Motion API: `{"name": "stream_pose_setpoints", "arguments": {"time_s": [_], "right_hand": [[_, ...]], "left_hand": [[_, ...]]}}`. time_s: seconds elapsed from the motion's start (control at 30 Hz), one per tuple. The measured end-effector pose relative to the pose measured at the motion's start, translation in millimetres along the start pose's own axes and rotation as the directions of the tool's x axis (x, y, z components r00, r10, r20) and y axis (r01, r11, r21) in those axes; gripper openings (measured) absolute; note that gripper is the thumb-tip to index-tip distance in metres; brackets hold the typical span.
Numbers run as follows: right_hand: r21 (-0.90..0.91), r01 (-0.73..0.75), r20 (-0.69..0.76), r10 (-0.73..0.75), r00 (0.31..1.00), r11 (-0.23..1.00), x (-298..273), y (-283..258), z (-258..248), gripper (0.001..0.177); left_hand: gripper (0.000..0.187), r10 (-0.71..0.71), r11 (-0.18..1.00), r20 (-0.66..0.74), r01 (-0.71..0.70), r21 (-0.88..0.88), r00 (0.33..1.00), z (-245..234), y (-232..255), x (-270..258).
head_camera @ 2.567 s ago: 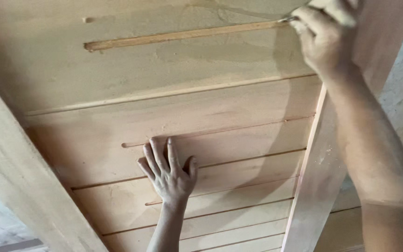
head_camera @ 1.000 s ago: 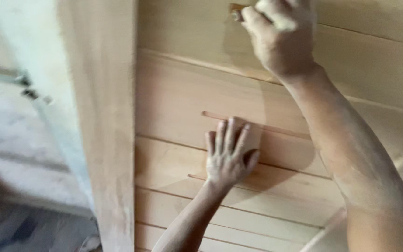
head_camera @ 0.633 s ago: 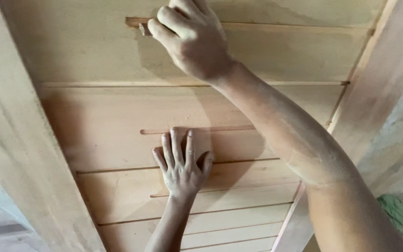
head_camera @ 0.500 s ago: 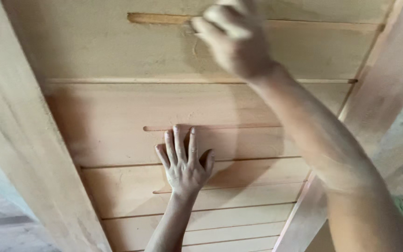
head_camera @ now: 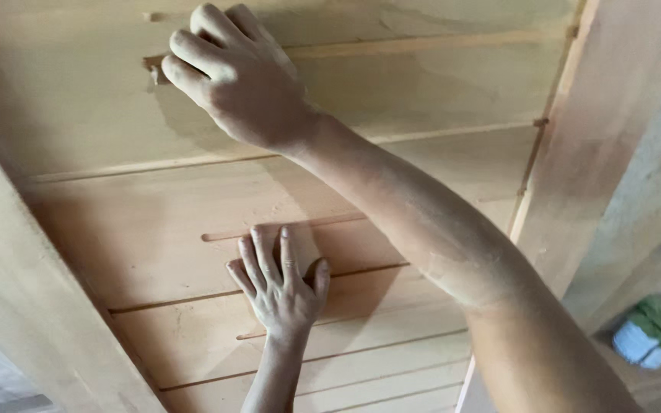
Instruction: The person sands the surface of a large wooden panel using a sanding block. They move the block back and forth along the wood grain, covering different sections of the panel. The person occasionally pauses to wipe the surface with their hand to remove dust.
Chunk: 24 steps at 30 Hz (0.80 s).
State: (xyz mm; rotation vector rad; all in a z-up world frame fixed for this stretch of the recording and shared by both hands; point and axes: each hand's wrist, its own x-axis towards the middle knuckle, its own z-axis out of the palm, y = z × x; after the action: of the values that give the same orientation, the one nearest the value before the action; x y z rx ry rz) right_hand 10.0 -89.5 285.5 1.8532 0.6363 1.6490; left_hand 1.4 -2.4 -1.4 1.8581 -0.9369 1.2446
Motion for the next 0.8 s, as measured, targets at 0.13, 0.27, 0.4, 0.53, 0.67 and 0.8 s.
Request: {"name": "stream_pose_setpoints", "arguments": {"time_s": [0.13,0.27,0.4,0.53,0.67,0.8], "right_hand": [[-0.096,0.052,-0.119,-0.063,0.991,0.994,-35,37,-1,0.012],[-0.227,0.066,-0.026,-0.074,0.997,0.972,-101,88,-68,0.013],[-0.285,0.083,0.016,-0.081,0.997,0.955,-143,130,-139,0.009],[-0.461,0.107,0.089,-0.074,0.993,0.881,-169,146,-189,0.011],[-0.381,0.073,0.203,0.007,0.979,0.922,-167,128,-187,0.009],[-0.267,0.140,0.114,-0.113,0.987,0.953,-113,100,-116,0.006]], "left_hand": [[0.072,0.007,0.999,0.005,-0.007,0.032,1.000,1,-2,-2],[0.072,0.007,1.000,-0.002,-0.007,0.028,1.000,-1,0,-1],[0.072,0.002,1.000,0.007,-0.002,0.009,1.000,-3,0,0],[0.073,0.001,1.000,0.006,-0.001,0.007,1.000,-2,1,0],[0.075,-0.007,1.000,0.043,0.008,-0.014,0.999,-4,2,-2],[0.077,-0.026,0.999,0.054,0.028,-0.032,0.998,-5,0,2]]}}
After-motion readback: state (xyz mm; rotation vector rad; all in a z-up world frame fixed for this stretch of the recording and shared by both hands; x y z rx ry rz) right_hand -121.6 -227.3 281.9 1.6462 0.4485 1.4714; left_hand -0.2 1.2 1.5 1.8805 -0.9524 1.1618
